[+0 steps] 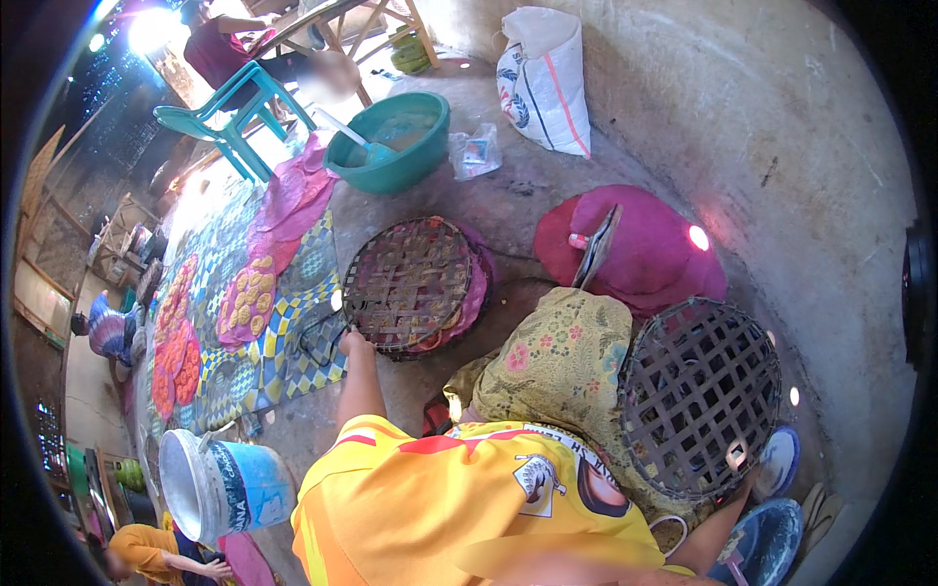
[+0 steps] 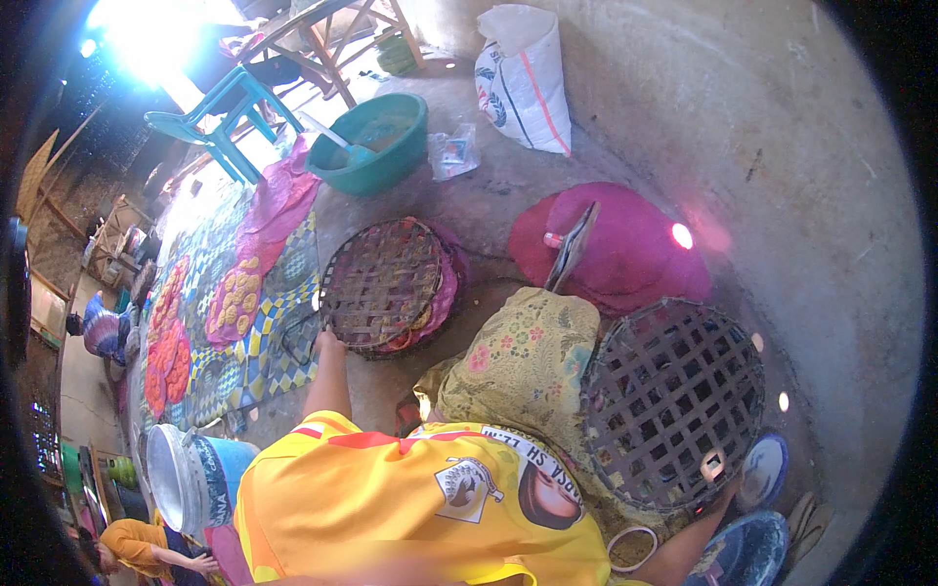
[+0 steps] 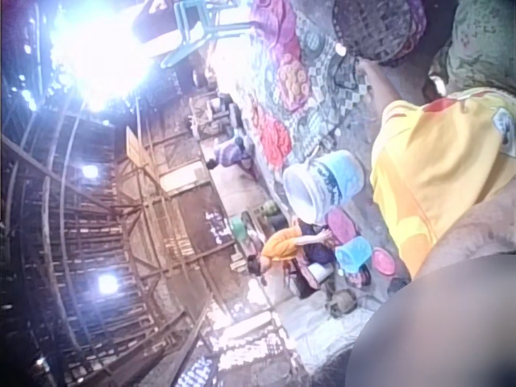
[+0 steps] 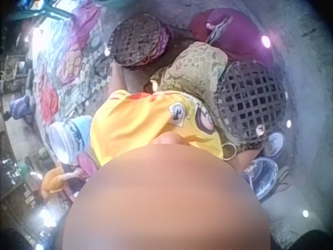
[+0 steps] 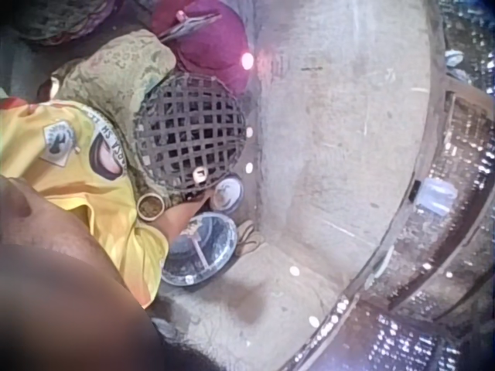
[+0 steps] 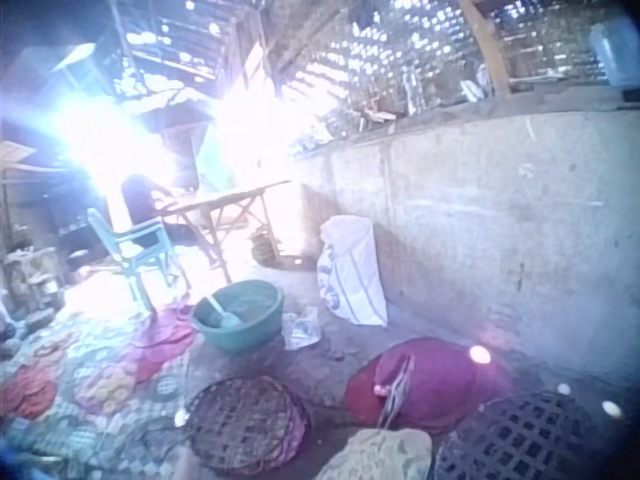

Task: The person scoops dough from a metal bowl and uses a manual cookie press to extrude patterned cookies onto a pink mat. They repeatedly fill the press, squeeze the handle, and place each cookie in a row.

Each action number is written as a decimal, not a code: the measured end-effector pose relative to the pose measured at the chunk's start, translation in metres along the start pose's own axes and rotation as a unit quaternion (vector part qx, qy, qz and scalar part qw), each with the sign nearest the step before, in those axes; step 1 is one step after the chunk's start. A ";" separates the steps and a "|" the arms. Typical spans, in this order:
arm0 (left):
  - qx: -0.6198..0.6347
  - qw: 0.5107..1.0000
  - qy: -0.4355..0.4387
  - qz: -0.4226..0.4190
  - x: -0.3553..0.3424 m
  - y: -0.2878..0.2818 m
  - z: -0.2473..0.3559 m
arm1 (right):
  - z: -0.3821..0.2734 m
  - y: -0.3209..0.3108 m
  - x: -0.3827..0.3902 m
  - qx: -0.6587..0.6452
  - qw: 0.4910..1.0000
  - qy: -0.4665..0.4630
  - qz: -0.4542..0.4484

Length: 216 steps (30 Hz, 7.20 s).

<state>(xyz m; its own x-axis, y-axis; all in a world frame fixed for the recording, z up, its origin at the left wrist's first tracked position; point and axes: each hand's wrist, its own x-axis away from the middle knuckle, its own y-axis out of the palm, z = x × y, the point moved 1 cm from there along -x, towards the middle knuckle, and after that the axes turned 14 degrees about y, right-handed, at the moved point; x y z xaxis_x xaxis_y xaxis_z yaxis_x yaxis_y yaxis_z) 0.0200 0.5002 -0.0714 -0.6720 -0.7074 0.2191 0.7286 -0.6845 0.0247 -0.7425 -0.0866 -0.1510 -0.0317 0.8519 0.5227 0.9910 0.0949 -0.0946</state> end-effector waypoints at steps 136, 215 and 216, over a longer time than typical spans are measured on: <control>-0.115 0.521 0.596 -0.600 0.431 0.221 -0.002 | -0.024 0.046 0.346 0.327 0.921 -0.102 0.185; 0.212 0.096 0.373 -0.898 0.618 0.048 0.131 | -0.204 0.170 0.318 0.252 0.860 -0.393 0.206; 0.190 0.051 0.374 -0.906 0.618 0.047 0.135 | -0.201 0.173 0.321 0.248 0.866 -0.400 0.169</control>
<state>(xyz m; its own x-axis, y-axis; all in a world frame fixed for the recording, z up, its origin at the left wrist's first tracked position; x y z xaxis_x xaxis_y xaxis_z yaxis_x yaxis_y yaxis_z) -0.3434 0.0544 0.1969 0.6048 0.5511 -0.5749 -0.7663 0.2063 -0.6084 -0.5554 0.0997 0.1707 -0.0279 0.9397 -0.3408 0.7896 -0.1883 -0.5841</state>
